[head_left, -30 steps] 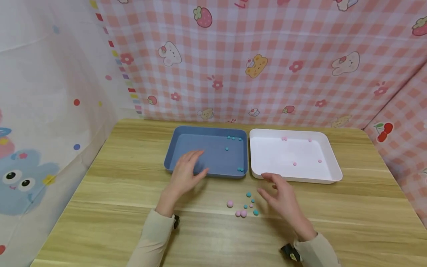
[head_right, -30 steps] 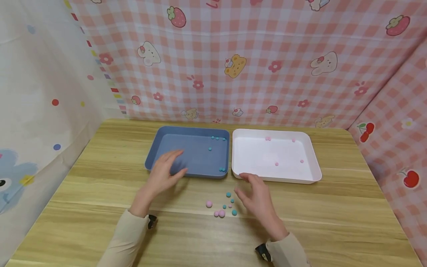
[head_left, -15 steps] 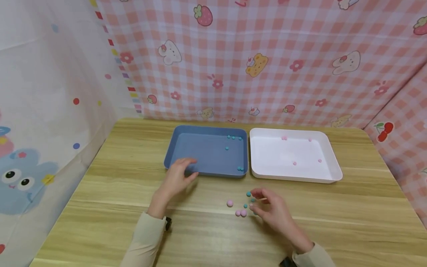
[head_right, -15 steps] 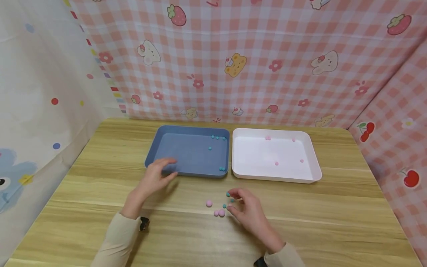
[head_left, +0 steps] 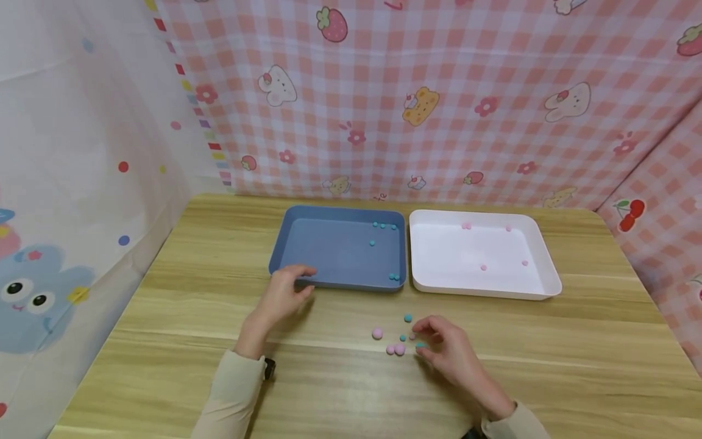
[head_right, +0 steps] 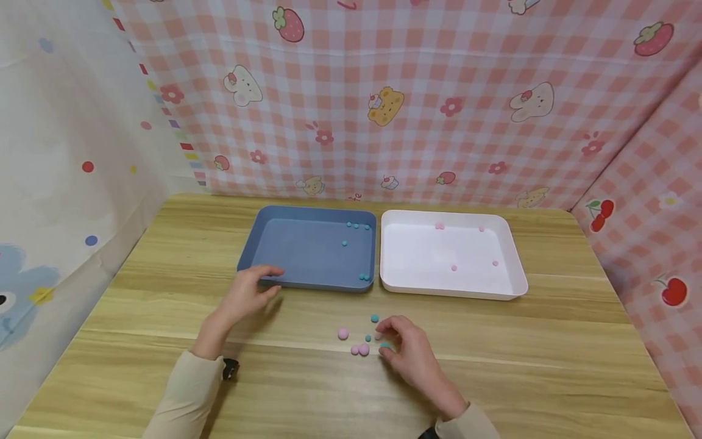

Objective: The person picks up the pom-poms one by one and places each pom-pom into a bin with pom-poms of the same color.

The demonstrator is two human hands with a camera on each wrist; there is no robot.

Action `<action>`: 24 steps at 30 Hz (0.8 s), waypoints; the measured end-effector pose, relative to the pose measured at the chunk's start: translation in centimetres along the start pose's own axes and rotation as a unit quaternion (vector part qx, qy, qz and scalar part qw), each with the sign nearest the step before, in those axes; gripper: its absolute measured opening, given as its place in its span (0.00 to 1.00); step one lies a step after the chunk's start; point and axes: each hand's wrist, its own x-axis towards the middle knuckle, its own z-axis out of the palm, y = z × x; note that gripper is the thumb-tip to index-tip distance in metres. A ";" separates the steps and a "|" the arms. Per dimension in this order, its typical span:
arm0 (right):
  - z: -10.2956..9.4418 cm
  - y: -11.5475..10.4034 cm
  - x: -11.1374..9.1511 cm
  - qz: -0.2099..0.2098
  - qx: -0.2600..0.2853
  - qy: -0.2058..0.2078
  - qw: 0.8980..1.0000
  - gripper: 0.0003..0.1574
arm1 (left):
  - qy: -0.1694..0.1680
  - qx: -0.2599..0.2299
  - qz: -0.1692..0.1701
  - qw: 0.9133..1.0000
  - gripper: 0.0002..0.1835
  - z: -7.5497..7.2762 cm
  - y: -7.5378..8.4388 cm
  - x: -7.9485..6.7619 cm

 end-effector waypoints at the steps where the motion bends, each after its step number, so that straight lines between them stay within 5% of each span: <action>1: 0.0 0.0 0.0 0.006 -0.002 -0.004 1.000 0.22 | -0.001 -0.003 -0.004 1.000 0.14 0.0 0.0 0.0; 24: 0.0 1.0 0.4 -0.021 0.001 -0.114 0.993 0.15 | -0.031 -0.056 -0.048 0.997 0.05 -0.8 -1.5 0.7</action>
